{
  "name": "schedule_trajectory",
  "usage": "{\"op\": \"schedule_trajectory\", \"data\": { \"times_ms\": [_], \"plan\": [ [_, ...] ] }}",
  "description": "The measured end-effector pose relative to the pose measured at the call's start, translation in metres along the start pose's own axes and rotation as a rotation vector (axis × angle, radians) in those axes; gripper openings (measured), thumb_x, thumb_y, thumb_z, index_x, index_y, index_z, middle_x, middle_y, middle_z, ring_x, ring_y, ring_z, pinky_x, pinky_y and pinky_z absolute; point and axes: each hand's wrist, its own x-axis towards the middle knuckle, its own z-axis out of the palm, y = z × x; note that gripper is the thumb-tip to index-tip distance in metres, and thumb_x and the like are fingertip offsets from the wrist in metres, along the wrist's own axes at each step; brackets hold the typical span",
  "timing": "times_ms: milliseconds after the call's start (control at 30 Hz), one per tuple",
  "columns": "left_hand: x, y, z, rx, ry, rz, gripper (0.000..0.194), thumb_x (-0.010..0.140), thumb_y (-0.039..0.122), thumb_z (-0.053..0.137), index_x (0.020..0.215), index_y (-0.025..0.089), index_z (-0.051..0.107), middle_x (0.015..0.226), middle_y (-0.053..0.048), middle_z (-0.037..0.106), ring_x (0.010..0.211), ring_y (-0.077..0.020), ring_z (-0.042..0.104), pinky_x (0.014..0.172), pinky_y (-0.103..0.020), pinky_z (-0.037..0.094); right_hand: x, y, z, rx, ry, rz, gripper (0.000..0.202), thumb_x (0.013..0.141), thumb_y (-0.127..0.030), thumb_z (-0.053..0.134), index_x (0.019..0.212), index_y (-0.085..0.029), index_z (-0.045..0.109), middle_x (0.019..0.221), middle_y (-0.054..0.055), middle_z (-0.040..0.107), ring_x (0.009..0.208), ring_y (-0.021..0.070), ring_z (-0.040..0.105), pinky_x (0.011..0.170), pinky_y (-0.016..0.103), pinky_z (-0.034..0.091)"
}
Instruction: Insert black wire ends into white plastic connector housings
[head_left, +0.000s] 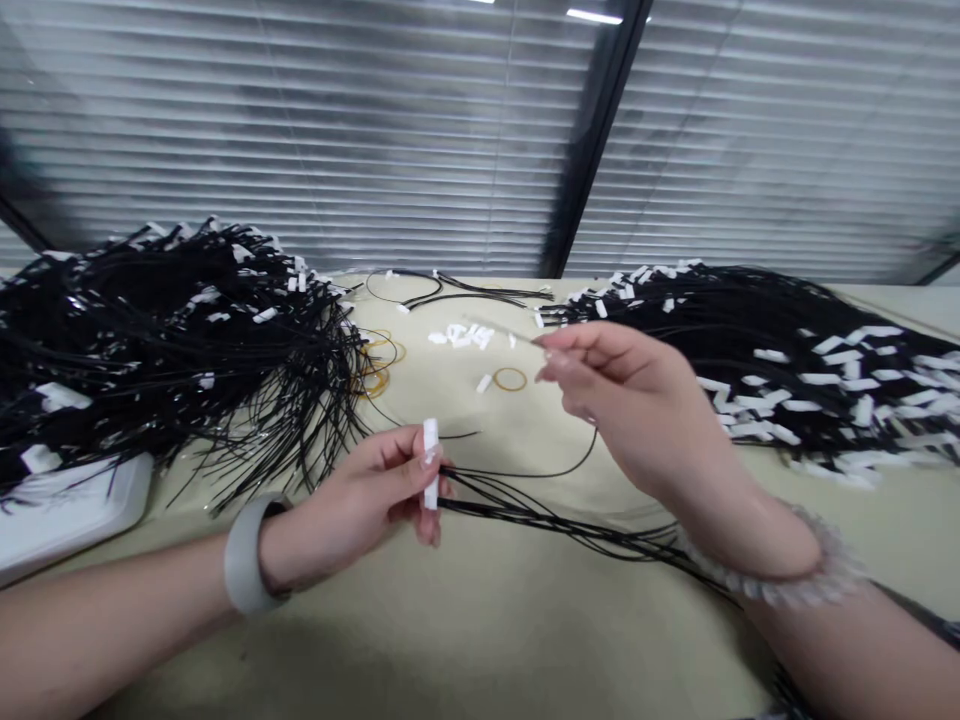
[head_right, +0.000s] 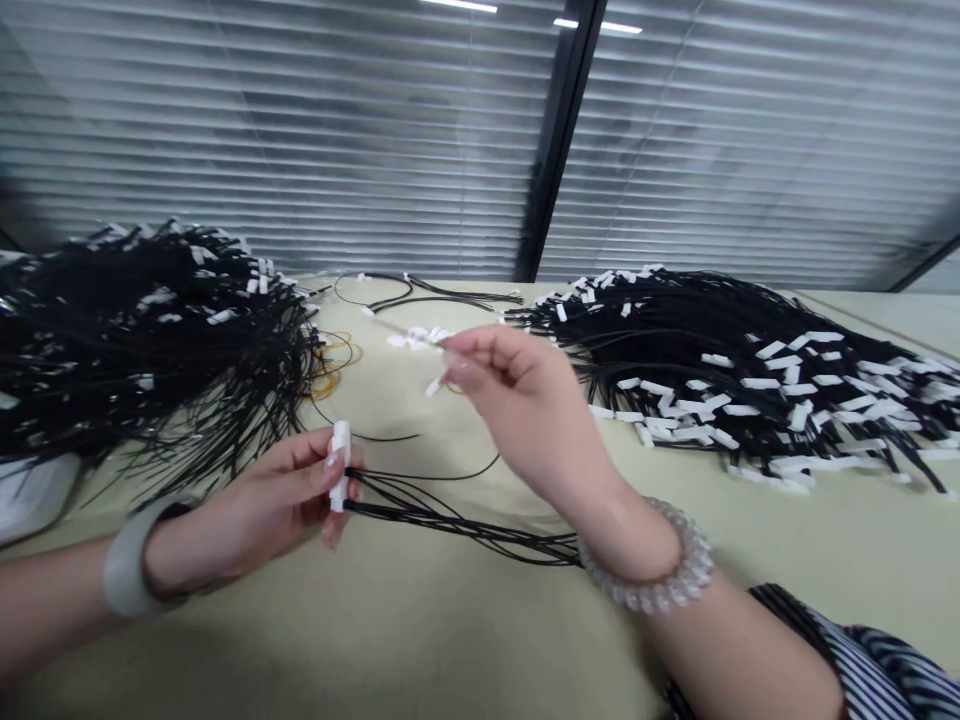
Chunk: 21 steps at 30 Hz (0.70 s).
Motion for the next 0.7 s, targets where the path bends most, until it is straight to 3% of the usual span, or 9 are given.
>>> {"op": "schedule_trajectory", "data": {
  "times_ms": [133, 267, 533, 700],
  "plan": [
    [-0.001, 0.000, 0.000, 0.004, -0.020, -0.007, 0.015, 0.076, 0.027, 0.064, 0.074, 0.014, 0.056, 0.064, 0.001, 0.061, 0.045, -0.0076, 0.055, 0.046, -0.021, 0.049, -0.011, 0.003, 0.010, -0.337, -0.075, -0.104, 0.011, 0.079, -0.026, 0.056, 0.073, -0.018, 0.063, 0.062, -0.002, 0.059, 0.055, 0.0077, 0.048, 0.050, 0.021, 0.036],
    [-0.004, 0.000, -0.002, 0.034, -0.046, -0.013, 0.014, 0.078, 0.027, 0.062, 0.075, 0.014, 0.057, 0.066, 0.000, 0.061, 0.048, -0.0079, 0.056, 0.048, -0.021, 0.050, -0.016, 0.006, 0.018, -0.500, -0.103, -0.212, 0.013, 0.079, -0.024, 0.055, 0.069, -0.018, 0.059, 0.059, -0.003, 0.055, 0.051, 0.0066, 0.041, 0.049, 0.021, 0.032],
    [-0.002, 0.002, 0.001, 0.006, -0.008, 0.012, 0.015, 0.077, 0.027, 0.063, 0.074, 0.014, 0.056, 0.064, 0.001, 0.059, 0.045, -0.0068, 0.053, 0.045, -0.019, 0.048, -0.012, 0.000, 0.011, -0.462, -0.141, -0.130, 0.024, 0.081, -0.028, 0.049, 0.060, -0.018, 0.047, 0.052, -0.003, 0.040, 0.049, 0.0073, 0.034, 0.044, 0.021, 0.028],
    [-0.001, 0.002, 0.001, -0.015, 0.036, 0.029, 0.015, 0.081, 0.028, 0.059, 0.074, 0.014, 0.056, 0.063, 0.001, 0.058, 0.045, -0.0060, 0.053, 0.044, -0.017, 0.046, -0.010, 0.000, 0.006, -0.476, -0.210, -0.115, 0.023, 0.080, -0.026, 0.050, 0.058, -0.018, 0.047, 0.052, -0.003, 0.040, 0.049, 0.0077, 0.032, 0.044, 0.022, 0.027]
  ]
}}
